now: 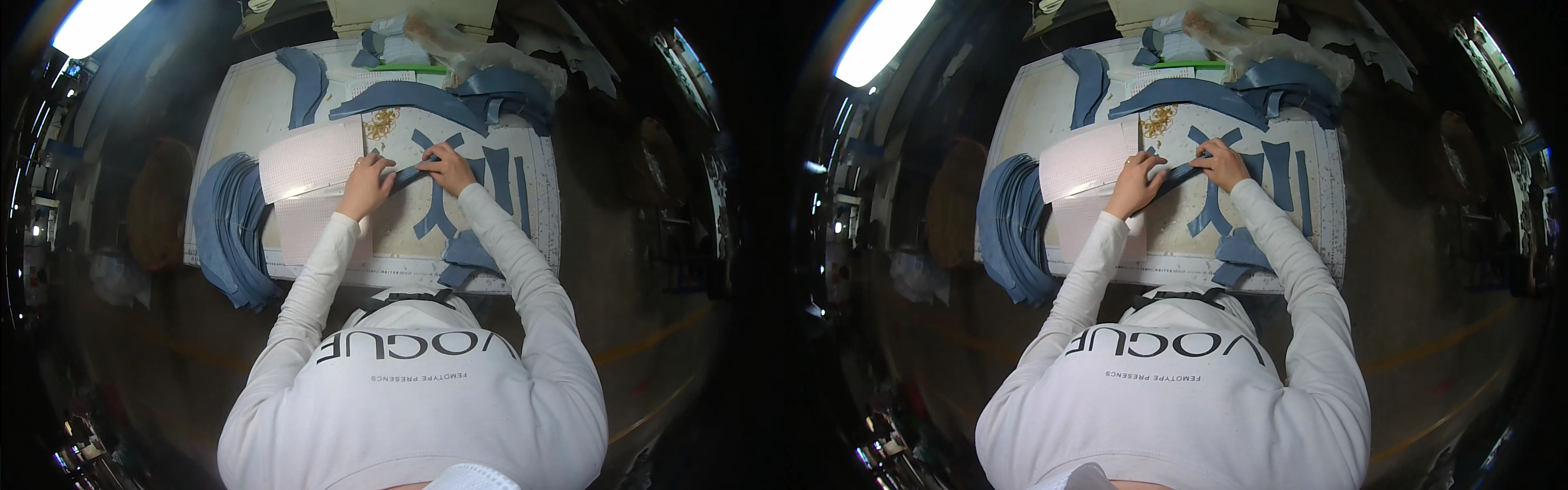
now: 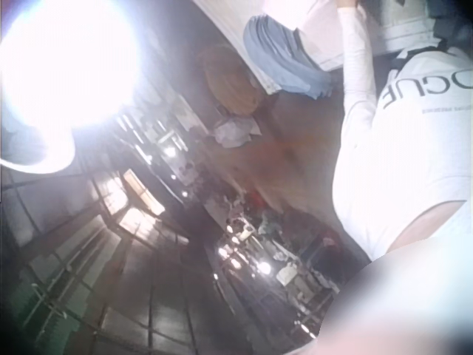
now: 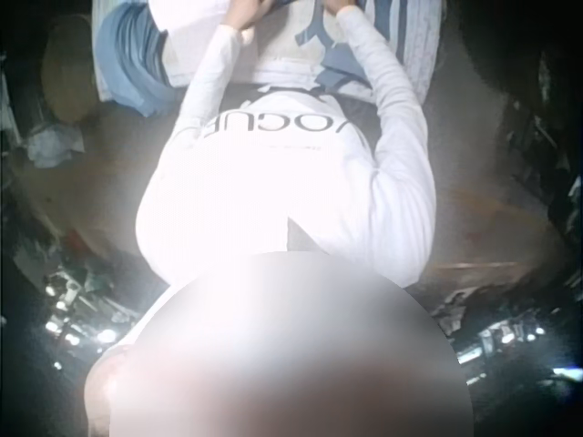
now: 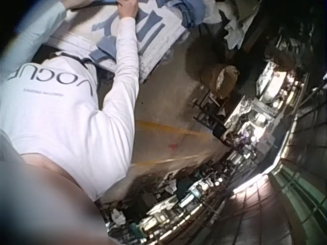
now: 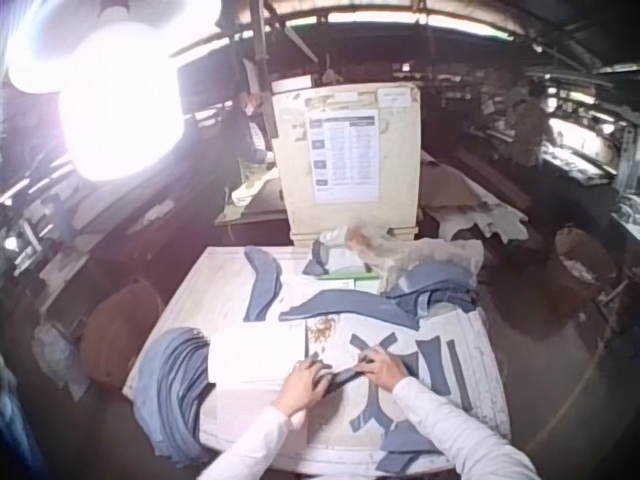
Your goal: The person repeatedly picks up small blue fabric pieces, aligns them on a white grid sheet, and secures them with pins. After pinning several pieces, the person gathers the pinned fabric into a stack and secures it with a rubber band.
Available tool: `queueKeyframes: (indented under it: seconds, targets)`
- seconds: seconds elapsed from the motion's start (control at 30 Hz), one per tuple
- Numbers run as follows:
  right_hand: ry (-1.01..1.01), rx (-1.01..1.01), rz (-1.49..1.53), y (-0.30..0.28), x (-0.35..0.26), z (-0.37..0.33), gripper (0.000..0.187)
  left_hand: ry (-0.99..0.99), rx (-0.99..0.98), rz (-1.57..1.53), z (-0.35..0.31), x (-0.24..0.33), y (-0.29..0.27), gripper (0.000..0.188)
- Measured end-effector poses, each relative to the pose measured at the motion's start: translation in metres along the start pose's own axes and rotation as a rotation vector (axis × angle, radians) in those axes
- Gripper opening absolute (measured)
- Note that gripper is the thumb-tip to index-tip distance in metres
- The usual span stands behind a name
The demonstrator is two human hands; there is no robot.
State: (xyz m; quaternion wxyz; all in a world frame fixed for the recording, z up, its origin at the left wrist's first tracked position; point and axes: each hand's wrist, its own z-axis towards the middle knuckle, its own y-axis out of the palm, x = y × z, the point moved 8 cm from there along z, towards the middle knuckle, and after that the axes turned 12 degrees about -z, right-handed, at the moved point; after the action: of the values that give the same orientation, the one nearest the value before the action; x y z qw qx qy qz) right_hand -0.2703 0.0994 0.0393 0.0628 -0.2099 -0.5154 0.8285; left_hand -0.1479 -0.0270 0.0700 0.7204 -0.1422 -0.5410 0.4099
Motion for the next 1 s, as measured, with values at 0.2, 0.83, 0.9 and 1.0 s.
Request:
queueKeyframes:
  seconds: [0.2,0.83,0.9,1.0]
  targets:
    - [-0.001,0.067,0.023,-0.005,0.001,-0.006,0.023,-0.396,-0.39,-0.151,0.034,-0.061,0.076,0.035]
    - [0.065,-0.322,-0.363,0.005,0.009,-0.046,0.079,-0.151,-0.063,-0.133,-0.008,0.009,0.08,0.04]
    - [0.076,-0.343,-0.443,0.003,0.013,-0.046,0.082,-0.175,-0.038,-0.139,-0.011,0.01,0.078,0.042]
    - [0.045,-0.444,-0.515,0.012,0.011,-0.051,0.082,-0.179,-0.006,-0.145,-0.012,0.011,0.077,0.043]
